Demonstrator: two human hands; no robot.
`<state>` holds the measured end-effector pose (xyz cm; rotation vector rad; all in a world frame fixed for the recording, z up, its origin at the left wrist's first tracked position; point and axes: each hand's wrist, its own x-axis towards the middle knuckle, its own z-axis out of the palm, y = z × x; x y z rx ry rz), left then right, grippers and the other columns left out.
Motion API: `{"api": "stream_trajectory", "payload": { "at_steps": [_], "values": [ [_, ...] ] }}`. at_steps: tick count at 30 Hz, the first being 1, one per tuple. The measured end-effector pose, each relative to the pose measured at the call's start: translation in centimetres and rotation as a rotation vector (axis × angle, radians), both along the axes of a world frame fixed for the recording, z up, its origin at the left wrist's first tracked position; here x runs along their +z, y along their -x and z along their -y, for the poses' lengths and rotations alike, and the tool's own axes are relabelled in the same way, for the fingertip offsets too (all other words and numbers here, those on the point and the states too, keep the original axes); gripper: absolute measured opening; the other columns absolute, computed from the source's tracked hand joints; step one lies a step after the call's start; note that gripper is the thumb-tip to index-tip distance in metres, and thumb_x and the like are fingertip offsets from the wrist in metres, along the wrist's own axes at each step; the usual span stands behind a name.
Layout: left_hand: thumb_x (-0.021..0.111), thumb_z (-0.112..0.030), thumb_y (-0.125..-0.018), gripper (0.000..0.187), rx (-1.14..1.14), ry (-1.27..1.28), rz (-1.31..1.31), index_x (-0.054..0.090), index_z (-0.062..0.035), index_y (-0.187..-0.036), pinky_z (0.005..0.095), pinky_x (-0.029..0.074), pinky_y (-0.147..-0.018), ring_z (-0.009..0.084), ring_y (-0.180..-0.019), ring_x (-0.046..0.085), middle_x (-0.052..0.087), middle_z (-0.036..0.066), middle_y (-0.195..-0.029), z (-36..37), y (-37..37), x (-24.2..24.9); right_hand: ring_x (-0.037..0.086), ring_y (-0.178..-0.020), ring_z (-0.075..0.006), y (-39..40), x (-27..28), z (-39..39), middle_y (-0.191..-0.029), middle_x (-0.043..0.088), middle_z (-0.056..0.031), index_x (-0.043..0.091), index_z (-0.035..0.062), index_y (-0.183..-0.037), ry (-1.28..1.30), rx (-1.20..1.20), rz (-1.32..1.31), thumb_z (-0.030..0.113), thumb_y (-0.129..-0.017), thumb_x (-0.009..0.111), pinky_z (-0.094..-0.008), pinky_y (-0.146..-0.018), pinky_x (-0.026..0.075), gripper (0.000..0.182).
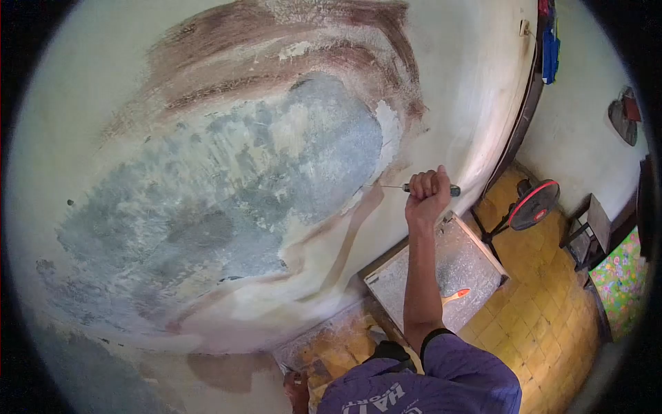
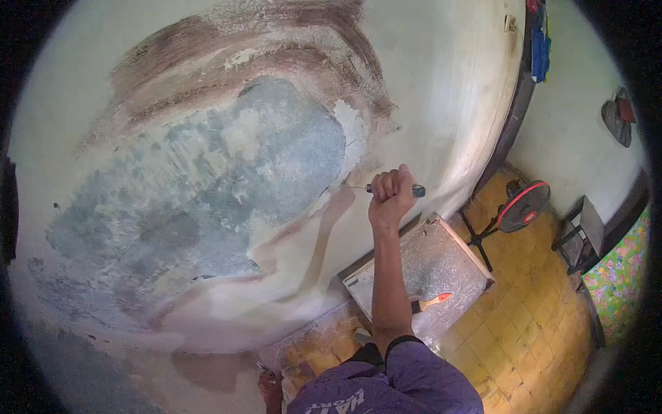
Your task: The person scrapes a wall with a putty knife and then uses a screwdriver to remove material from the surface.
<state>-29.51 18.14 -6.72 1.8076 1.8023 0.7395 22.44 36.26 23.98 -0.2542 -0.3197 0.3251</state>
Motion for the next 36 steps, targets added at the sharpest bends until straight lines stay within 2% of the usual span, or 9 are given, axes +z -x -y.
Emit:
{"api": "stream_trajectory", "payload": {
  "at_steps": [7,13,17,19,22,25,29,33,36],
  "values": [
    [0.076,-0.022,-0.082,0.027,-0.024,-0.141,-0.156,0.062,-0.0001,-0.075,0.0462,0.048,-0.069,0.0346,-0.077,0.062,0.064,0.016,-0.079,-1.5,-1.1,-0.5,0.022,-0.046,-0.0077,0.9,-1.1,-2.1,-0.053,0.022,0.0053,0.031,0.0178,-0.06,0.11,0.059,-0.096,0.026,-0.098,0.054,-0.027,-0.043,0.02,0.045],
    [0.072,-0.015,-0.083,0.02,-0.071,0.078,-0.068,0.06,-0.0025,-0.073,0.0462,0.048,-0.069,0.0349,-0.078,0.062,0.062,0.014,-0.079,-2.6,-3.4,3.5,0.021,-0.045,-0.0082,-0.2,-1.7,-1.8,-0.052,0.022,0.0055,0.032,0.0178,-0.062,0.067,-0.034,-0.165,0.025,-0.099,0.053,-0.0268,-0.043,0.019,0.043],
    [0.074,-0.017,-0.084,0.022,-0.045,-0.025,-0.082,0.06,-0.0025,-0.074,0.0462,0.048,-0.068,0.0337,-0.076,0.062,0.062,0.014,-0.078,-2.2,-2.9,0.3,0.021,-0.044,-0.0087,0.8,-2.2,-1.0,-0.053,0.021,0.0054,0.03,0.0181,-0.062,0.084,-0.015,-0.031,0.024,-0.099,0.052,-0.0267,-0.043,0.02,0.043],
    [0.075,-0.018,-0.084,0.022,-0.097,-0.11,-0.11,0.061,-0.003,-0.077,0.0453,0.049,-0.069,0.0311,-0.075,0.063,0.063,0.014,-0.079,-1.8,-3.4,0.9,0.021,-0.044,-0.0083,0.3,-1.8,-0.8,-0.052,0.021,0.0053,0.03,0.0182,-0.062,0.075,-0.026,-0.165,0.024,-0.099,0.052,-0.0263,-0.043,0.02,0.044],
    [0.074,-0.018,-0.084,0.023,-0.032,0.025,-0.001,0.06,-0.0029,-0.074,0.0469,0.046,-0.07,0.0359,-0.076,0.06,0.061,0.014,-0.077,-2.0,-4.2,2.1,0.021,-0.046,-0.0078,2.1,-2.6,-3.1,-0.052,0.02,0.0056,0.029,0.0181,-0.061,0.21,0.012,-0.164,0.025,-0.1,0.051,-0.0257,-0.043,0.02,0.045],
    [0.073,-0.017,-0.084,0.021,-0.081,0.027,-0.094,0.061,-0.0028,-0.075,0.0467,0.046,-0.07,0.036,-0.077,0.06,0.06,0.014,-0.077,-2.3,-4.9,4.0,0.021,-0.046,-0.0082,1.9,-2.7,-1.3,-0.052,0.021,0.0054,0.029,0.0174,-0.062,0.114,-0.008,-0.077,0.024,-0.1,0.052,-0.0263,-0.043,0.02,0.045],
    [0.074,-0.019,-0.085,0.021,-0.082,0.086,-0.064,0.064,-0.0023,-0.077,0.0429,0.049,-0.07,0.0301,-0.075,0.063,0.064,0.013,-0.08,-2.0,-3.2,0.8,0.022,-0.046,-0.0089,1.5,-2.2,-2.0,-0.052,0.024,0.0046,0.029,0.0174,-0.06,0.127,-0.059,-0.214,0.026,-0.099,0.053,-0.0276,-0.044,0.021,0.047],
    [0.075,-0.018,-0.083,0.02,-0.065,0.08,-0.115,0.064,-0.0022,-0.077,0.0427,0.048,-0.07,0.0315,-0.075,0.062,0.064,0.013,-0.08,-1.8,-3.6,1.4,0.02,-0.046,-0.0096,2.7,-1.4,-0.6,-0.051,0.023,0.0038,0.03,0.0172,-0.06,0.063,0.028,-0.019,0.026,-0.098,0.055,-0.0282,-0.045,0.022,0.046],
    [0.075,-0.021,-0.083,0.024,-0.119,0.044,-0.101,0.062,-0.0016,-0.077,0.0445,0.047,-0.069,0.0346,-0.075,0.06,0.06,0.016,-0.081,-2.0,-4.0,1.5,0.021,-0.045,-0.0096,2.6,-1.3,-1.4,-0.051,0.023,0.0037,0.031,0.0174,-0.059,0.141,0.013,-0.174,0.026,-0.099,0.053,-0.0285,-0.045,0.022,0.047]
  ]
}}
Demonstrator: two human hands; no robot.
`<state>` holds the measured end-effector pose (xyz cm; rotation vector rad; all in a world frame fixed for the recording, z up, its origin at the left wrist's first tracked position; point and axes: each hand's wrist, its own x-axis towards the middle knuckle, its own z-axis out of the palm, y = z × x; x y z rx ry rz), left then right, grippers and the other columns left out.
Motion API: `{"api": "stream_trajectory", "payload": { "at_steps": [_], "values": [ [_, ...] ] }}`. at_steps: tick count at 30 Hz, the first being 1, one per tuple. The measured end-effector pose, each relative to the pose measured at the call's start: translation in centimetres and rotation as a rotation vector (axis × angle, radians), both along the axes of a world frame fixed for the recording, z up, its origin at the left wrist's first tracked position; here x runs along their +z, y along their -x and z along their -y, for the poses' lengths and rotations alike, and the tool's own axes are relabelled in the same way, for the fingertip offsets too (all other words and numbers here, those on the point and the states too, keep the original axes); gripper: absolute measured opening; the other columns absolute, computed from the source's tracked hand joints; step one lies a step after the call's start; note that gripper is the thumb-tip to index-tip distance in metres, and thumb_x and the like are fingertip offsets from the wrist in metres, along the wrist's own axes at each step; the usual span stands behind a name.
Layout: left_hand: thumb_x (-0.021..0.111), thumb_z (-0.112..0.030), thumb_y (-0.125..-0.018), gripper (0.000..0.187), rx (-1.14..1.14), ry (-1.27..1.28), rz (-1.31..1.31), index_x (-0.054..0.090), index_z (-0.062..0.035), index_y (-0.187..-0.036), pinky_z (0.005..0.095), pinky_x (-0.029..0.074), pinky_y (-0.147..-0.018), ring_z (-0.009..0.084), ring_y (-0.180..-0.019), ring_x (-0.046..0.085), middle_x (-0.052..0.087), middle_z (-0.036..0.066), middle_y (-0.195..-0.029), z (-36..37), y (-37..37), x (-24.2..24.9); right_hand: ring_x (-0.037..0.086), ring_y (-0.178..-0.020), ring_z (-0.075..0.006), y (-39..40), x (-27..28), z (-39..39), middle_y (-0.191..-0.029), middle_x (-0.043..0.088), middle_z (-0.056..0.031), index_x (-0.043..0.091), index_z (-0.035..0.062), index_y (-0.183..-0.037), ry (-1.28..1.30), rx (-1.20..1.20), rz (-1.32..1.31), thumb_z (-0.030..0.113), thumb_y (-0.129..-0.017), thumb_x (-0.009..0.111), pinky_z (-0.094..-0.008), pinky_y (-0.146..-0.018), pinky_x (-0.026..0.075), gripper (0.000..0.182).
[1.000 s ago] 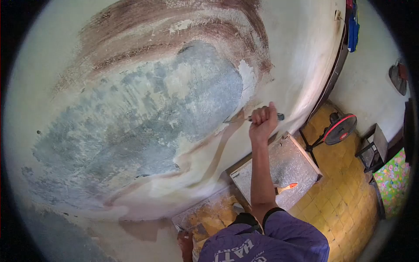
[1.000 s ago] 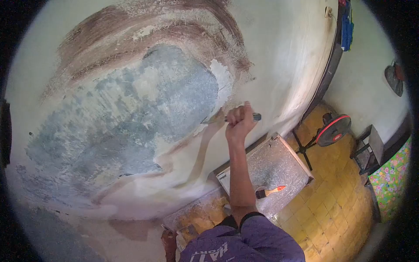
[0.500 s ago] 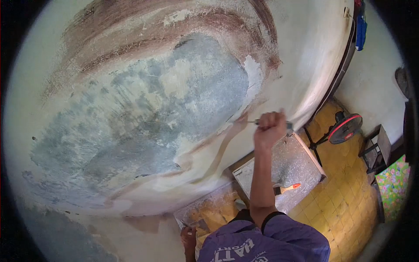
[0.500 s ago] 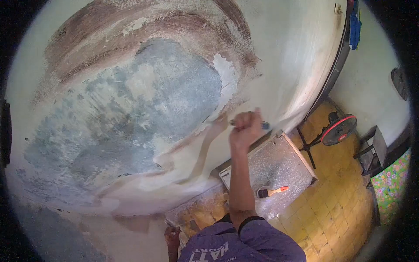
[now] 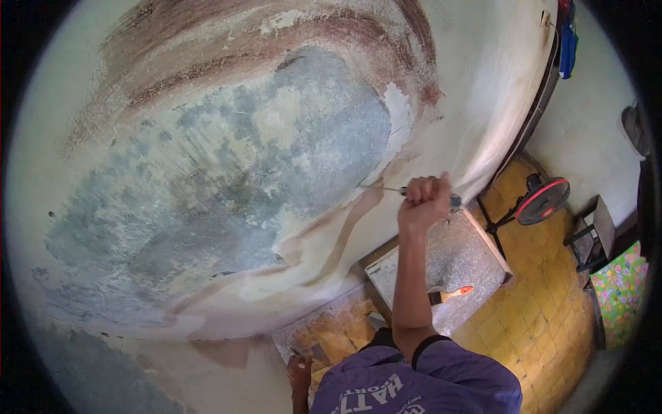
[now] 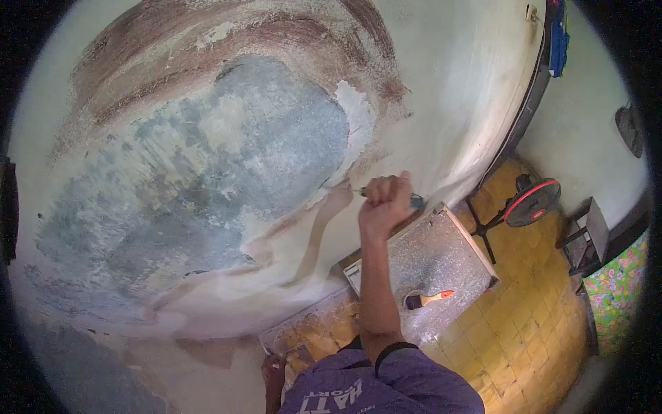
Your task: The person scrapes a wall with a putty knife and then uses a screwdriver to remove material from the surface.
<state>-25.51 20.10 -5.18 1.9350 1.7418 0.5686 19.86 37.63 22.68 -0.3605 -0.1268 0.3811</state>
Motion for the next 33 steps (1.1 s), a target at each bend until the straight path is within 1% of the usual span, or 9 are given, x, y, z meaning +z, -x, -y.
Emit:
{"api": "stream_trajectory", "payload": {
  "at_steps": [5,9,10,13,17,19,26,30,33],
  "values": [
    [0.073,-0.021,-0.085,0.024,-0.03,0.035,0.062,0.062,-0.0013,-0.078,0.0455,0.046,-0.068,0.0352,-0.076,0.059,0.059,0.016,-0.082,-0.1,0.0,0.6,0.022,-0.044,-0.0104,1.0,-1.8,-0.1,-0.051,0.023,0.0041,0.034,0.0174,-0.061,0.004,-0.02,0.164,0.029,-0.101,0.05,-0.028,-0.045,0.021,0.044],
    [0.072,-0.021,-0.085,0.022,-0.014,0.059,0.051,0.063,-0.0017,-0.081,0.0463,0.047,-0.069,0.0356,-0.079,0.061,0.06,0.016,-0.083,0.4,-0.5,1.0,0.024,-0.044,-0.0109,2.0,-1.3,-1.5,-0.051,0.026,0.0044,0.035,0.0163,-0.06,0.134,-0.064,0.024,0.027,-0.1,0.05,-0.0292,-0.043,0.02,0.044],
    [0.072,-0.02,-0.085,0.021,0.008,0.08,0.053,0.063,-0.0019,-0.081,0.0467,0.047,-0.07,0.0358,-0.08,0.061,0.06,0.016,-0.083,0.5,-0.7,1.4,0.025,-0.044,-0.0106,3.3,-2.0,-2.3,-0.051,0.026,0.0047,0.033,0.0158,-0.06,0.1,0.021,0.098,0.026,-0.1,0.05,-0.0294,-0.042,0.02,0.045],
    [0.072,-0.022,-0.084,0.022,-0.07,-0.107,-0.05,0.063,-0.0024,-0.082,0.0478,0.047,-0.07,0.0366,-0.081,0.061,0.061,0.017,-0.085,1.2,1.1,-2.6,0.023,-0.045,-0.01,3.2,-1.3,-0.7,-0.05,0.024,0.0047,0.032,0.0163,-0.06,0.063,-0.061,0.065,0.026,-0.1,0.051,-0.0288,-0.043,0.02,0.045],
    [0.078,-0.019,-0.078,0.022,-0.007,0.002,0.06,0.064,-0.0027,-0.081,0.0455,0.048,-0.072,0.0344,-0.08,0.062,0.062,0.015,-0.082,2.0,1.7,-3.3,0.018,-0.046,-0.0087,1.7,-0.5,-0.5,-0.051,0.02,0.0043,0.029,0.0191,-0.058,-0.023,-0.094,-0.057,0.028,-0.1,0.051,-0.0285,-0.044,0.02,0.048],
    [0.075,-0.027,-0.082,0.026,0.005,0.031,0.078,0.064,-0.0033,-0.081,0.0501,0.047,-0.072,0.0381,-0.083,0.061,0.064,0.016,-0.084,2.3,1.7,-3.2,0.019,-0.045,-0.009,1.8,-0.3,-0.2,-0.051,0.019,0.0044,0.027,0.0189,-0.058,-0.002,-0.064,0.066,0.028,-0.099,0.052,-0.0284,-0.044,0.02,0.049],
    [0.077,-0.022,-0.079,0.023,0.053,-0.003,0.066,0.064,-0.0036,-0.08,0.0483,0.047,-0.072,0.0372,-0.079,0.061,0.062,0.016,-0.08,3.0,1.6,-2.0,0.018,-0.042,-0.0099,2.0,-2.3,-1.2,-0.05,0.021,0.0049,0.027,0.0191,-0.058,0.051,-0.018,0.055,0.027,-0.099,0.052,-0.0295,-0.042,0.019,0.048],
    [0.076,-0.02,-0.08,0.022,-0.027,-0.024,0.046,0.063,-0.0023,-0.076,0.0476,0.047,-0.071,0.0376,-0.076,0.061,0.062,0.018,-0.078,2.2,3.1,-2.8,0.019,-0.043,-0.0098,0.3,-1.7,0.2,-0.051,0.022,0.0045,0.027,0.0187,-0.058,-0.124,-0.088,-0.102,0.025,-0.099,0.054,-0.0282,-0.042,0.019,0.049],
    [0.076,-0.02,-0.08,0.022,-0.035,0.036,0.105,0.064,-0.0019,-0.075,0.0479,0.047,-0.071,0.0384,-0.076,0.061,0.062,0.018,-0.077,2.3,3.5,-3.0,0.02,-0.044,-0.0098,3.3,-2.0,-1.7,-0.051,0.022,0.0041,0.026,0.0193,-0.058,0.035,-0.001,0.097,0.027,-0.1,0.05,-0.0277,-0.043,0.02,0.049]
  ]
}}
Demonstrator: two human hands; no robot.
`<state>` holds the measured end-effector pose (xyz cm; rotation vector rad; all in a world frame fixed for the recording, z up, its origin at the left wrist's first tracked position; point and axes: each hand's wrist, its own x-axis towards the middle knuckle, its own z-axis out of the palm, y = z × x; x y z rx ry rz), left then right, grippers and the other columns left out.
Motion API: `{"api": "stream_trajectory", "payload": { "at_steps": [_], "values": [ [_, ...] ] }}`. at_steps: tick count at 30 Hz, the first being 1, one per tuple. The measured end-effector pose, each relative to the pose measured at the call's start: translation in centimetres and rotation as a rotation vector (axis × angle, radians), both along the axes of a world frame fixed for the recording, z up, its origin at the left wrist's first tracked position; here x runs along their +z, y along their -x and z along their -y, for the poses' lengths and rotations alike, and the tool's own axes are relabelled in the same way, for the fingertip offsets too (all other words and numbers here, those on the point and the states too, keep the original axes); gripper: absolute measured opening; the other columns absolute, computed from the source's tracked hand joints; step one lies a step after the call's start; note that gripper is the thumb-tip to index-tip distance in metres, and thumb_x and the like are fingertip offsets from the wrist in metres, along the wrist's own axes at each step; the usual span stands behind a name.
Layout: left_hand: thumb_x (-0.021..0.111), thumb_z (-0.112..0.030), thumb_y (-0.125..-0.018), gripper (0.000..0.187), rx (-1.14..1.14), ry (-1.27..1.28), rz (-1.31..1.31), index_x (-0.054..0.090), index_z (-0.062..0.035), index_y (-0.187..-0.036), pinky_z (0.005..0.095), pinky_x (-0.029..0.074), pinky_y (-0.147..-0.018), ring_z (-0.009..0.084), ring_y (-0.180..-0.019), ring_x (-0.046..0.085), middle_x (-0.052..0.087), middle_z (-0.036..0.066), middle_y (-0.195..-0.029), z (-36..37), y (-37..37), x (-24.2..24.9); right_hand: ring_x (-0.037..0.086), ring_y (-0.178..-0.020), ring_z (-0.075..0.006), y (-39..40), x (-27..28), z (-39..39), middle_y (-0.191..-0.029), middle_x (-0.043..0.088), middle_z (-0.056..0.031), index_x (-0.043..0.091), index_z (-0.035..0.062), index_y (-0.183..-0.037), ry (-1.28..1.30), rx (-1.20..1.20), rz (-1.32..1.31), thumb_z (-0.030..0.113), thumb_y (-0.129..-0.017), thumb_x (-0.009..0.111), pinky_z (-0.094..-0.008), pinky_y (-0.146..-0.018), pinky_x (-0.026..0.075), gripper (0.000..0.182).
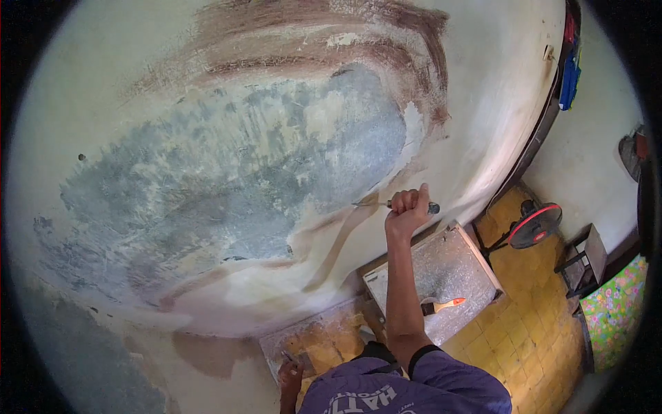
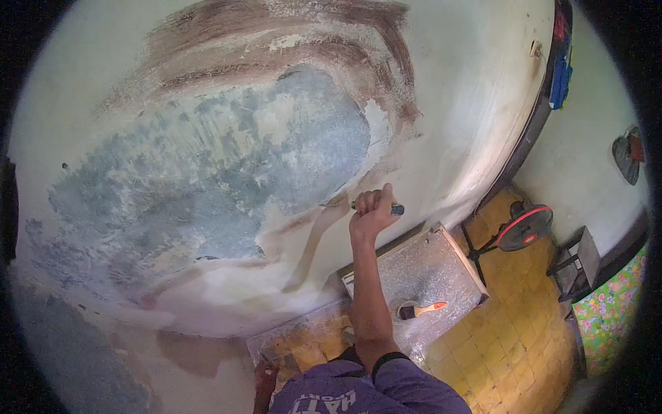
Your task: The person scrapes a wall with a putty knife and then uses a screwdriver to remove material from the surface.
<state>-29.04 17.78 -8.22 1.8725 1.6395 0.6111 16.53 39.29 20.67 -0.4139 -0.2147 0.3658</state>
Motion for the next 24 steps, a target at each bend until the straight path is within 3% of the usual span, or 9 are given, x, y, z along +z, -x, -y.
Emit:
{"api": "stream_trajectory", "payload": {
  "at_steps": [5,8,12,16,20,23,24],
  "values": [
    [0.076,-0.021,-0.079,0.022,0.051,-0.056,-0.026,0.066,-0.0017,-0.078,0.0478,0.049,-0.075,0.0388,-0.083,0.062,0.063,0.021,-0.084,1.0,0.0,1.1,0.021,-0.045,-0.0085,-1.3,1.1,1.7,-0.051,0.021,0.0051,0.028,0.0179,-0.059,-0.101,-0.103,-0.218,0.026,-0.099,0.054,-0.0275,-0.043,0.019,0.049],
    [0.077,-0.022,-0.079,0.023,0.066,0.038,-0.03,0.066,-0.0018,-0.08,0.0473,0.05,-0.079,0.039,-0.087,0.063,0.064,0.021,-0.088,1.3,0.5,1.1,0.022,-0.045,-0.0092,0.0,0.0,1.1,-0.051,0.022,0.0046,0.028,0.0179,-0.059,0.005,-0.056,0.054,0.028,-0.099,0.053,-0.0278,-0.044,0.021,0.048],
    [0.077,-0.023,-0.08,0.024,0.05,-0.023,-0.062,0.066,-0.0021,-0.081,0.0484,0.049,-0.079,0.0396,-0.087,0.062,0.064,0.02,-0.087,2.3,1.5,-0.9,0.023,-0.043,-0.009,-1.7,1.2,2.3,-0.05,0.026,0.0037,0.031,0.0157,-0.061,-0.188,-0.121,-0.18,0.021,-0.099,0.053,-0.0271,-0.042,0.021,0.045],
    [0.077,-0.024,-0.08,0.024,0.04,0.012,-0.082,0.065,-0.0028,-0.08,0.0486,0.049,-0.078,0.0394,-0.085,0.062,0.063,0.018,-0.085,2.4,1.2,0.6,0.025,-0.045,-0.0104,-0.2,1.2,2.0,-0.05,0.023,0.0039,0.029,0.0167,-0.059,-0.075,-0.079,0.103,0.026,-0.098,0.055,-0.0277,-0.045,0.023,0.048],
    [0.077,-0.025,-0.08,0.026,0.055,0.033,-0.029,0.064,-0.0028,-0.079,0.047,0.049,-0.075,0.0373,-0.084,0.063,0.064,0.018,-0.086,2.5,1.5,-0.3,0.022,-0.045,-0.01,-1.0,2.4,2.3,-0.049,0.022,0.0044,0.026,0.0176,-0.057,-0.117,-0.071,-0.174,0.025,-0.098,0.054,-0.0276,-0.045,0.022,0.05],
    [0.077,-0.026,-0.08,0.027,0.059,0.036,-0.064,0.064,-0.0022,-0.078,0.0463,0.049,-0.073,0.0363,-0.082,0.063,0.064,0.017,-0.085,1.8,0.7,2.0,0.021,-0.045,-0.0097,-0.5,1.2,1.6,-0.05,0.023,0.0041,0.025,0.0181,-0.057,-0.086,-0.073,0.04,0.025,-0.098,0.054,-0.0274,-0.045,0.021,0.051],
    [0.077,-0.026,-0.08,0.027,0.062,0.026,-0.095,0.064,-0.0023,-0.078,0.0462,0.049,-0.073,0.036,-0.081,0.063,0.064,0.017,-0.084,2.1,0.0,3.4,0.021,-0.045,-0.0096,-0.7,1.3,2.1,-0.049,0.023,0.004,0.025,0.0181,-0.057,-0.106,-0.063,-0.003,0.025,-0.098,0.054,-0.0275,-0.045,0.021,0.051]
  ]
}}
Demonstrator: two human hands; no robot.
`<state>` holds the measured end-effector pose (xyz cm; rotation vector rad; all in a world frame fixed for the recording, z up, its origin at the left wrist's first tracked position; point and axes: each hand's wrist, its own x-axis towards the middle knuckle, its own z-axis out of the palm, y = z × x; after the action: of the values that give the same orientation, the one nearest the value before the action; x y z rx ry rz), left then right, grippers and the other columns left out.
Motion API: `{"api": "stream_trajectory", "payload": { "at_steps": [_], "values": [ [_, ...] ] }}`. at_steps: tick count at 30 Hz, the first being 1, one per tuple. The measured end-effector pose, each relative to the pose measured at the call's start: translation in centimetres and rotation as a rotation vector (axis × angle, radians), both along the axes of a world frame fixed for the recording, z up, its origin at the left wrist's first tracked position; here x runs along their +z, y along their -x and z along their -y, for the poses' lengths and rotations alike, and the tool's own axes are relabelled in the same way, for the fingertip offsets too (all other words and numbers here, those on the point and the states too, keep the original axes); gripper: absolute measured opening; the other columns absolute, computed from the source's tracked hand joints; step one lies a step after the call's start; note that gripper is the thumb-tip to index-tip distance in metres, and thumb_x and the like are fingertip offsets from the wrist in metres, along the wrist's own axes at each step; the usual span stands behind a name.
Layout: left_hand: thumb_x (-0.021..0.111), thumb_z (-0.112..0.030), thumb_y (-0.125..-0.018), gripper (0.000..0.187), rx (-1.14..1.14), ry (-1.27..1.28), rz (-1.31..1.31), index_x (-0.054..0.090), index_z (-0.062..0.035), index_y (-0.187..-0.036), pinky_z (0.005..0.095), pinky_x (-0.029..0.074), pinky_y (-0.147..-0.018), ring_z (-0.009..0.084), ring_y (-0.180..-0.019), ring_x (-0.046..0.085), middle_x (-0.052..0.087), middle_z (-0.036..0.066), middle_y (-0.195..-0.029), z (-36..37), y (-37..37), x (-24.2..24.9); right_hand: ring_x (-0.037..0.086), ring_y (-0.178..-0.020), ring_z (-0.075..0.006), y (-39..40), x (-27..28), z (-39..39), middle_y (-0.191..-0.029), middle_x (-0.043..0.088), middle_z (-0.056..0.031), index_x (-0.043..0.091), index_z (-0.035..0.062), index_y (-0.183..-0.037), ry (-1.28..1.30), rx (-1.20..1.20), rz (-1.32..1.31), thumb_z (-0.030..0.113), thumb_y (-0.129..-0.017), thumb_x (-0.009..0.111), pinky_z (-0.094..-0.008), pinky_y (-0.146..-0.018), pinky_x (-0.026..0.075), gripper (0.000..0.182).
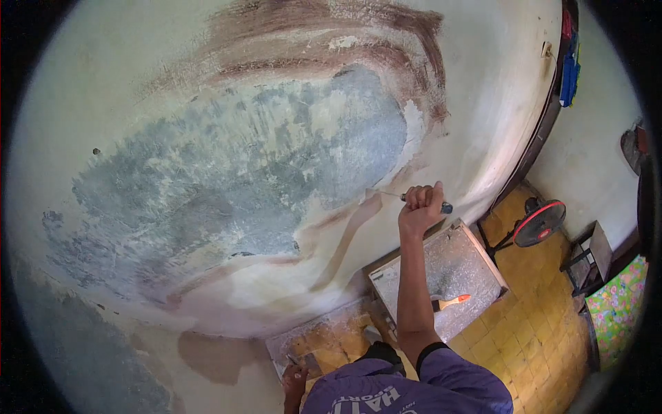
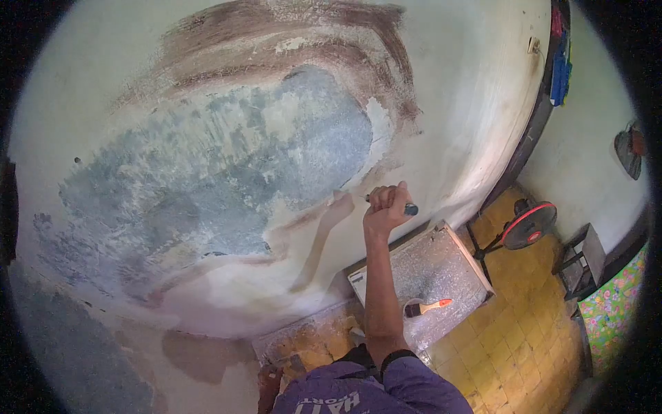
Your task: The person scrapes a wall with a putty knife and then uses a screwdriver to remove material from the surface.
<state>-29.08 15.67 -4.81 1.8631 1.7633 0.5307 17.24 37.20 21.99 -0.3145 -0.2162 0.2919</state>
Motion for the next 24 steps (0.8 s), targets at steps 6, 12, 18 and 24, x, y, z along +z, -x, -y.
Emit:
{"api": "stream_trajectory", "payload": {
  "at_steps": [6,12,18,24],
  "values": [
    [0.079,-0.02,-0.078,0.022,-0.039,-0.071,0.085,0.065,-0.0029,-0.077,0.0458,0.049,-0.07,0.0346,-0.077,0.063,0.063,0.014,-0.078,0.1,1.2,-3.0,0.02,-0.045,-0.0095,-0.6,-0.5,-0.8,-0.049,0.021,0.0042,0.025,0.0179,-0.057,0.014,-0.018,0.006,0.026,-0.099,0.052,-0.0279,-0.044,0.02,0.051],
    [0.081,-0.02,-0.076,0.024,-0.051,-0.118,0.062,0.064,-0.0031,-0.076,0.0459,0.048,-0.068,0.0349,-0.076,0.062,0.063,0.014,-0.078,0.4,1.0,-3.6,0.018,-0.044,-0.0101,-0.8,-1.2,-0.6,-0.05,0.018,0.0048,0.026,0.0189,-0.058,-0.005,0.012,-0.07,0.026,-0.099,0.053,-0.0287,-0.044,0.019,0.05],
    [0.081,-0.02,-0.076,0.024,-0.057,-0.126,0.079,0.063,-0.0032,-0.076,0.0455,0.048,-0.068,0.0349,-0.076,0.063,0.063,0.014,-0.079,0.3,1.4,-4.1,0.023,-0.041,-0.0095,-1.8,-1.9,0.7,-0.05,0.027,0.0051,0.03,0.0168,-0.061,-0.099,-0.032,-0.089,0.027,-0.1,0.051,-0.0265,-0.042,0.023,0.046],
    [0.079,-0.025,-0.079,0.025,-0.06,-0.106,0.106,0.067,-0.0043,-0.081,0.0459,0.048,-0.072,0.0327,-0.08,0.064,0.063,0.016,-0.082,0.0,1.4,-3.5,0.022,-0.043,-0.0097,0.1,-4.5,-1.1,-0.051,0.022,0.0054,0.029,0.0184,-0.061,-0.018,0.069,0.023,0.029,-0.101,0.05,-0.0283,-0.041,0.02,0.046]
  ]
}}
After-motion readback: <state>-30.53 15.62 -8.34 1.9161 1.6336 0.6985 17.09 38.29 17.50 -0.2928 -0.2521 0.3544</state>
